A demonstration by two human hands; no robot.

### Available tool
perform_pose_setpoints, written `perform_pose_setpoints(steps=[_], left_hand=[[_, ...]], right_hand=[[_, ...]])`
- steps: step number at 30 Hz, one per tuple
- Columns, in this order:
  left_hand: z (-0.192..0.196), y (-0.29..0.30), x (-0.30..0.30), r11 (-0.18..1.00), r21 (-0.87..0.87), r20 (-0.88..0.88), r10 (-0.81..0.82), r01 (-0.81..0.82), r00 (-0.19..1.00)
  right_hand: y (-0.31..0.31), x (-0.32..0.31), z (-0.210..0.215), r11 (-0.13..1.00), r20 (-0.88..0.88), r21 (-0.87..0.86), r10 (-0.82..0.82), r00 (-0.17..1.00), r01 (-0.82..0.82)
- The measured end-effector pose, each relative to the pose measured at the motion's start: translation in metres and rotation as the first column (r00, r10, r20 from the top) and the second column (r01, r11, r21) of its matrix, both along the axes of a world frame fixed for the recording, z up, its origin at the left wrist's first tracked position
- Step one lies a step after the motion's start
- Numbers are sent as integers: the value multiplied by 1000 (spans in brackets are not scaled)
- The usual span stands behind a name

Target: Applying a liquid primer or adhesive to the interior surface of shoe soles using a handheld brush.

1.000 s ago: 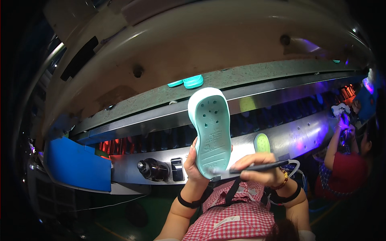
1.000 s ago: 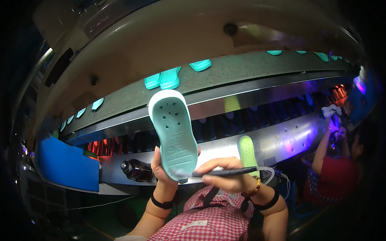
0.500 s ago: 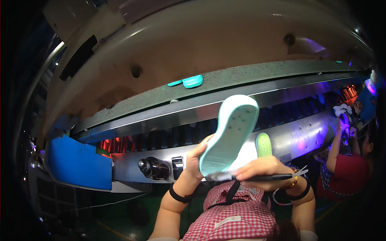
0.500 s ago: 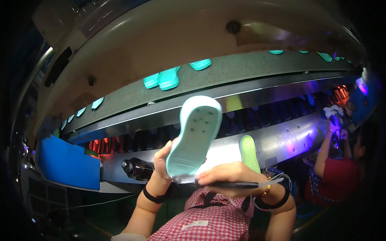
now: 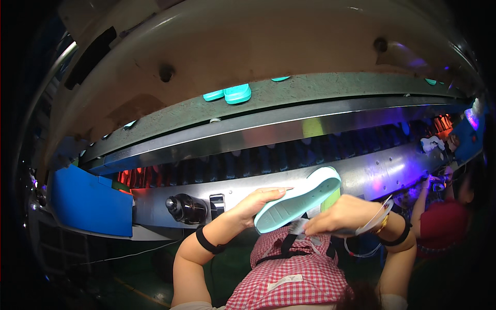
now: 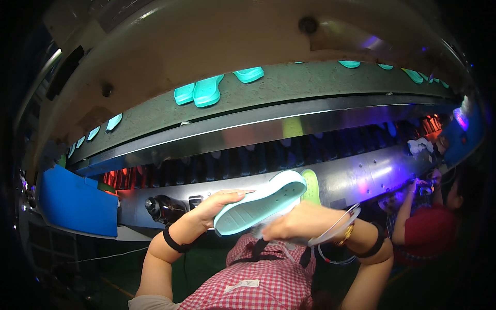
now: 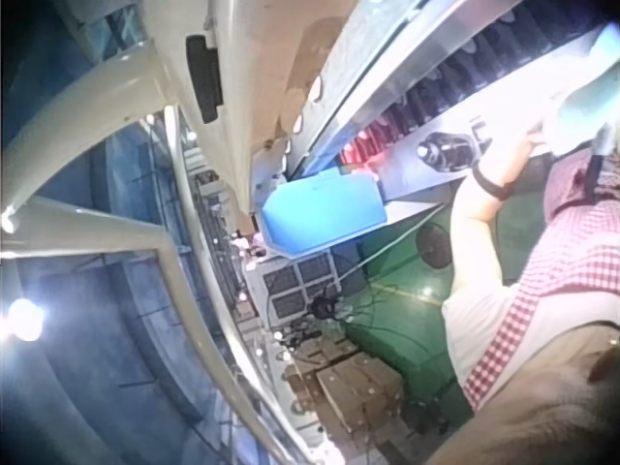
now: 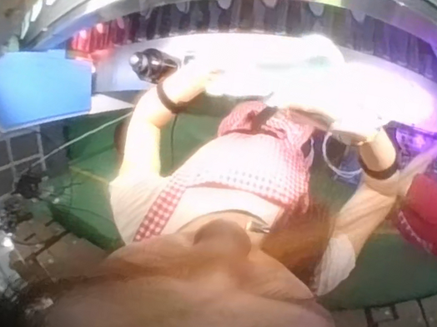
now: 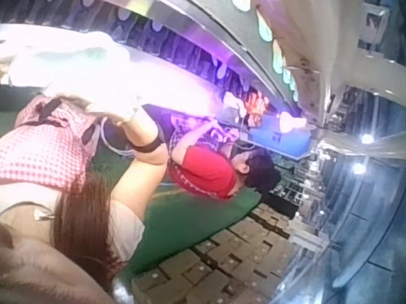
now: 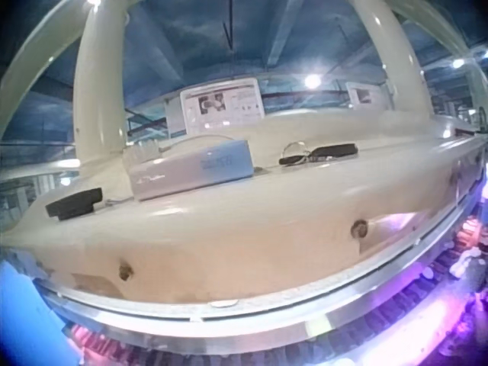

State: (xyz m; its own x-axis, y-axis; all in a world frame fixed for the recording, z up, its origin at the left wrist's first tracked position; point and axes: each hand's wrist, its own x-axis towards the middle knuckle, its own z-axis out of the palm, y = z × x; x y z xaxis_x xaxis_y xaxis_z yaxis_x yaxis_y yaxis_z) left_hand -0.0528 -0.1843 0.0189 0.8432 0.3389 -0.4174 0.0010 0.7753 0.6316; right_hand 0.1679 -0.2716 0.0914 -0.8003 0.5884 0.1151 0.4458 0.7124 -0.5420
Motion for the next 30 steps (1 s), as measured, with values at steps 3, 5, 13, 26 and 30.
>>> perform_pose_setpoints(steps=[3,5,13,26,30], left_hand=[[2,-1,1,1000,-13,24,11,-11,1000],[-4,1,2,1000,3,-11,-1,1,1000],[12,0,-5,996,79,-26,32,-30,999],[0,-7,-15,979,88,23,181,-183,983],[-10,-17,1,964,140,43,222,-226,974]], right_hand=[[0,7,-11,987,-15,-112,-114,993,111],[-3,7,-20,998,76,15,-57,995,56],[-3,24,-20,989,130,-50,-130,983,137],[-5,3,-28,860,-270,-477,-341,900,183],[8,-27,-49,701,-357,-622,-650,671,349]])
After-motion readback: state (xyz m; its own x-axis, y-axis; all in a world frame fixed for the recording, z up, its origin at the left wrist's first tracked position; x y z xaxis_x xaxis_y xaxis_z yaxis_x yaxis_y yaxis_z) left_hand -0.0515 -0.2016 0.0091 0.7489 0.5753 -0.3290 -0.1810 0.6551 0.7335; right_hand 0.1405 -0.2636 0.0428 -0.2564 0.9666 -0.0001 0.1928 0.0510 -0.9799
